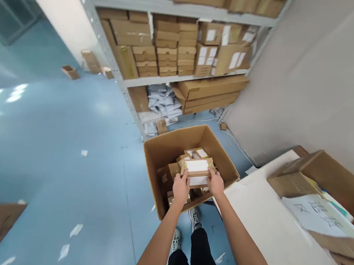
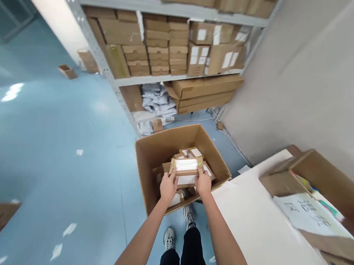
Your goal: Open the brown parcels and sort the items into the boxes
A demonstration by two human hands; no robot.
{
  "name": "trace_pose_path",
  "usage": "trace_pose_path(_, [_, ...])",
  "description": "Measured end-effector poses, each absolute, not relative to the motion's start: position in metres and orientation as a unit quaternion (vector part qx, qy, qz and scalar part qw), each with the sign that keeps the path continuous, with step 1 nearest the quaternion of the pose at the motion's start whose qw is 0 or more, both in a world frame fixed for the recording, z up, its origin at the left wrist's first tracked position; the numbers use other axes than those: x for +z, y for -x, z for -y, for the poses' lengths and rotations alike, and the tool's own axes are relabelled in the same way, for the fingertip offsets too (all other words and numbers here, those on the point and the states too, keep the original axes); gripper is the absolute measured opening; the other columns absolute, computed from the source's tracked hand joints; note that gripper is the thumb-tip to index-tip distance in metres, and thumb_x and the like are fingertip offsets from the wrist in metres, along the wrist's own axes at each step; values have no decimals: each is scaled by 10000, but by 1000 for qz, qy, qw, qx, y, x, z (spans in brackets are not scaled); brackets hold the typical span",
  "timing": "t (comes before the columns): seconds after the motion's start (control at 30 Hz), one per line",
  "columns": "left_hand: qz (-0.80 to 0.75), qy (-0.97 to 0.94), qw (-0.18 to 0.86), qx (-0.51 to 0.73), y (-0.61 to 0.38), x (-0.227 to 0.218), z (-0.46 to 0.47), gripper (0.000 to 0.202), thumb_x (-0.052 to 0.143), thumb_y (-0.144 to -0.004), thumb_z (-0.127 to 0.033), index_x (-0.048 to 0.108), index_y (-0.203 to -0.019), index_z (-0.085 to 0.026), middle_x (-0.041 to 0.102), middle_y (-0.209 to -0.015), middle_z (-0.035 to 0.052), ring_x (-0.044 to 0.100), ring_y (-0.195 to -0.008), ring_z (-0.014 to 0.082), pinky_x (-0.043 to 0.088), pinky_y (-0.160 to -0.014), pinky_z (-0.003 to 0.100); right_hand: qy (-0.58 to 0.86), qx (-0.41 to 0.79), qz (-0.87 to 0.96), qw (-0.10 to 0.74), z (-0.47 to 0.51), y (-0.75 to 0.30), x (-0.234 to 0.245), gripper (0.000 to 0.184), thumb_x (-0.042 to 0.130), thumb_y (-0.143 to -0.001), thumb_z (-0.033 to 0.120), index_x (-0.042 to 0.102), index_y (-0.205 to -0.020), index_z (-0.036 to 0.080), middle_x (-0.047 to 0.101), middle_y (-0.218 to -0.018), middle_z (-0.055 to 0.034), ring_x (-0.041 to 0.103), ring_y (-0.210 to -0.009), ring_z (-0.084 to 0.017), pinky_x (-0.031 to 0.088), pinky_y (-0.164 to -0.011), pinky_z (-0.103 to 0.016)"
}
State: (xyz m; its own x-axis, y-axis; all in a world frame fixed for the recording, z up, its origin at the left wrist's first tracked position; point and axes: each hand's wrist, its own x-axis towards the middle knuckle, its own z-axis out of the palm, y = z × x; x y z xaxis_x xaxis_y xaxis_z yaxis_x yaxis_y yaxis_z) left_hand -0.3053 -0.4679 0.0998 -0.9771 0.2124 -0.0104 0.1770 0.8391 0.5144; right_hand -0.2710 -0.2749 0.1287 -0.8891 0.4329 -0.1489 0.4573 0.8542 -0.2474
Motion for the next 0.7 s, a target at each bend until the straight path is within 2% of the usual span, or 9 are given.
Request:
trace_pose_path(0.17, [-920, -266, 7, 288, 284, 152, 413, 486, 519, -1019, -332, 559, -1503, -336, 597, -1153, 95, 630, -1050, 258, 535, -935, 359, -320, -142, -935, -47, 223, 199, 192, 576, 619, -929, 182, 547, -1490, 291, 634, -1188, -98, 687, -993, -238, 495, -855, -295])
trace_pose_path(0.33, [-874, -385, 29, 295, 238, 185, 336, 459, 547, -999, -280, 607, -1453, -303, 633, -1199, 108, 654, -1050, 259, 538, -924, 358, -439, -149, -880, -102, 175, 98, 215, 561, 631, -930, 191, 553, -1475, 300, 651, -1209, -77, 692, -970, -221, 494, -838, -289])
trace_pose_path(0.47, [-831, -464, 65, 300, 181, 189, 267, 462, 553, -977, -237, 625, -1429, -301, 651, -1206, 107, 655, -1086, 264, 529, -948, 360, -538, -148, -819, -135, 147, 8, 195, 548, 588, -961, 231, 529, -1503, 290, 655, -1230, -96, 706, -1001, -246, 514, -831, -311])
trace_pose_path(0.57, [-792, -510, 133, 308, 124, 170, 219, 502, 532, -952, -176, 619, -1433, -290, 655, -1246, 110, 648, -1158, 257, 520, -1002, 366, -606, -153, -765, -158, 136, -63, 157, 588, 534, -957, 211, 488, -1542, 256, 641, -1285, -137, 704, -1073, -278, 535, -853, -345])
trace_pose_path(0.63, [-764, -529, 206, 308, 81, 146, 197, 554, 546, -906, -128, 617, -1433, -285, 642, -1335, 109, 625, -1247, 245, 499, -1069, 370, -635, -189, -733, -155, 137, -111, 124, 668, 535, -916, 185, 439, -1575, 233, 644, -1304, -154, 698, -1116, -300, 549, -881, -378])
trace_pose_path(0.7, [-735, -540, 285, 295, 41, 117, 187, 602, 592, -837, -106, 633, -1417, -263, 608, -1444, 113, 569, -1356, 245, 450, -1155, 377, -638, -256, -711, -148, 144, -156, 90, 815, 567, -856, 185, 324, -1632, 223, 663, -1304, -144, 692, -1152, -311, 559, -910, -402])
